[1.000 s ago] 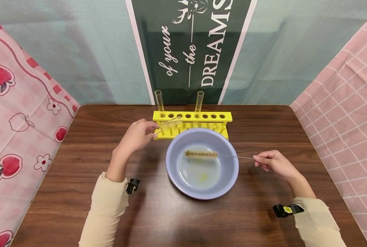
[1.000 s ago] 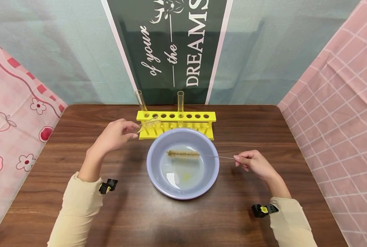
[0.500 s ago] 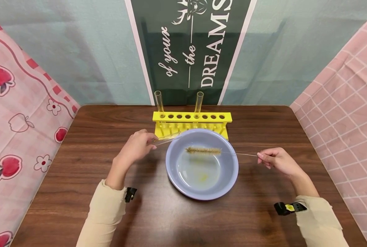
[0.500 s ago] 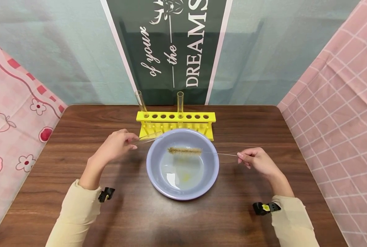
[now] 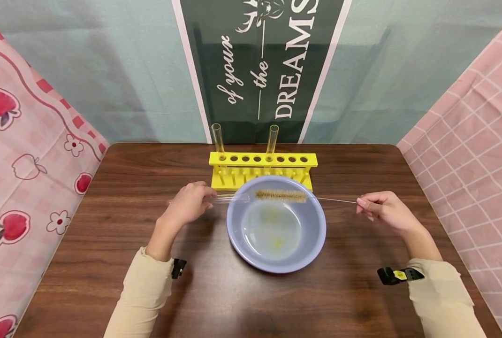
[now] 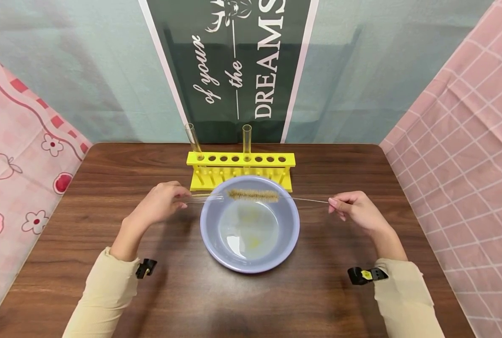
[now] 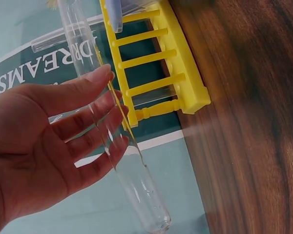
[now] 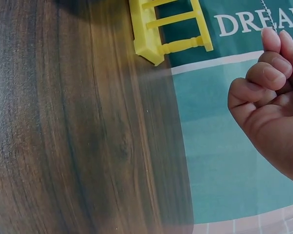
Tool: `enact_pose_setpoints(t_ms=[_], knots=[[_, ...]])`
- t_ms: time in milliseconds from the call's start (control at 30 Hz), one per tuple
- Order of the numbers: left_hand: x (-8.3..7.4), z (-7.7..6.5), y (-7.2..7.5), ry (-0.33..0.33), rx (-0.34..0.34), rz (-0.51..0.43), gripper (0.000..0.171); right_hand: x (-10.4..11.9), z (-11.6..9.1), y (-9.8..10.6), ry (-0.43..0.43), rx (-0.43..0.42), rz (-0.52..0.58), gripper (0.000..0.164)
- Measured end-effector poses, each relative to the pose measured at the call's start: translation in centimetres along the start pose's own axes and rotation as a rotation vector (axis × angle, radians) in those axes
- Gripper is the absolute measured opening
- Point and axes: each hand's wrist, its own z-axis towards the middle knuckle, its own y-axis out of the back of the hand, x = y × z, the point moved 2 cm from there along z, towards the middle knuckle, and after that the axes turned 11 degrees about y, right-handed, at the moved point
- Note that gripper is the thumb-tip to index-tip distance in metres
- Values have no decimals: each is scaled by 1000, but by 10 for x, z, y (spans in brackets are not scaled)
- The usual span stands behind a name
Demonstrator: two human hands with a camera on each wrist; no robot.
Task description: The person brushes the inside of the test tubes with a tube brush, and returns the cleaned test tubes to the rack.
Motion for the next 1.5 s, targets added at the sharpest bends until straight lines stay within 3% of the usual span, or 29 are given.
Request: enact_pose_setpoints(t_ms=[667, 1100, 1500], knots=[[-5, 1, -3, -30, -26, -16, 20, -1, 7, -7, 11, 33, -48, 21], [-7, -4, -2, -119, -154, 123, 18, 2, 8, -11, 21, 26, -136, 21], [-12, -4, -10, -145, -153, 107, 15, 1, 7, -13, 23, 20, -189, 22]])
